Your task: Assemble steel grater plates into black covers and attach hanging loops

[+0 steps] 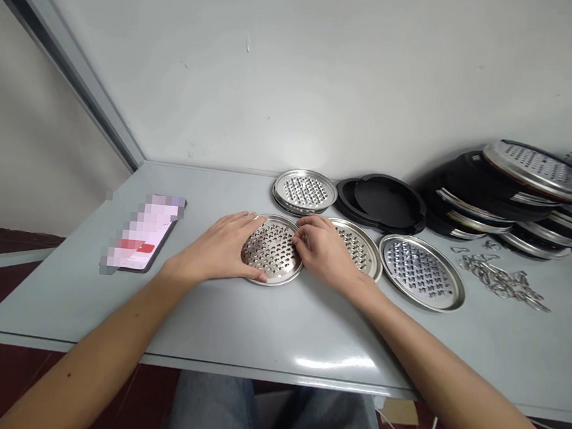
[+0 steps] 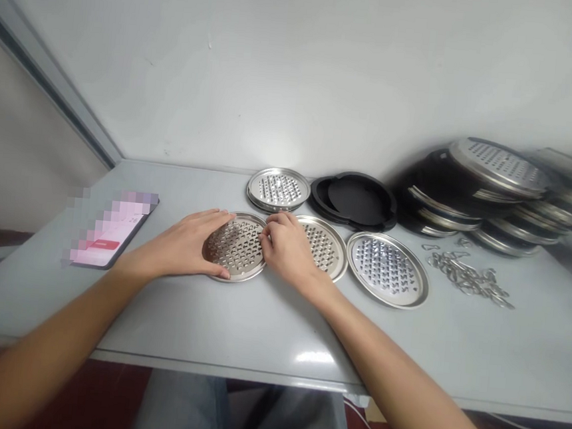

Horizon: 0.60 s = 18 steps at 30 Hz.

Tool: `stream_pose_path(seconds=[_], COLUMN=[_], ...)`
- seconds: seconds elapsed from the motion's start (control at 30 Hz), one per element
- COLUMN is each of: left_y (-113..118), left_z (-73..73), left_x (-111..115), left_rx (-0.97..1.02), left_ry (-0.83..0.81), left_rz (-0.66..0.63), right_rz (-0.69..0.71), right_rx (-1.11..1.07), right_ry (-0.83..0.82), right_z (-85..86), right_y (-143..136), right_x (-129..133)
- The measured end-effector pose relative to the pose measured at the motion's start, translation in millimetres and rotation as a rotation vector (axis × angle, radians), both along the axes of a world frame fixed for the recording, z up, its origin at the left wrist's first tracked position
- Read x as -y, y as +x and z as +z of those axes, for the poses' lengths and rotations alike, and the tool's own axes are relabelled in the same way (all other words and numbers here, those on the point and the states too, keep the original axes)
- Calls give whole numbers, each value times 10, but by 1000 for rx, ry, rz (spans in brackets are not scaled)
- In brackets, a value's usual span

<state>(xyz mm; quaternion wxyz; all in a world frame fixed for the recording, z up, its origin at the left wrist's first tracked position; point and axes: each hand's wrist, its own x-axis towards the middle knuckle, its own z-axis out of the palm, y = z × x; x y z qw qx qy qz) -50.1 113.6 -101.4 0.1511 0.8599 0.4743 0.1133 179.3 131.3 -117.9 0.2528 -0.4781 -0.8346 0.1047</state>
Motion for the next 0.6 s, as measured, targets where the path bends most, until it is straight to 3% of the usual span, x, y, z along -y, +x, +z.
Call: stream_pose_path(seconds=[0.27,0.6], left_y=[-45,-97], left_z=[-5,125], left_x=[16,10], left_rx=[5,74], left_ry=[-74,-121], left_rz=[13,-12], right_rz=[-14,26], right_rx=[-48,-100], right_ry=[-48,-10], right_z=[-24,-85], right_y=[30,35], right_x=[-23,-39])
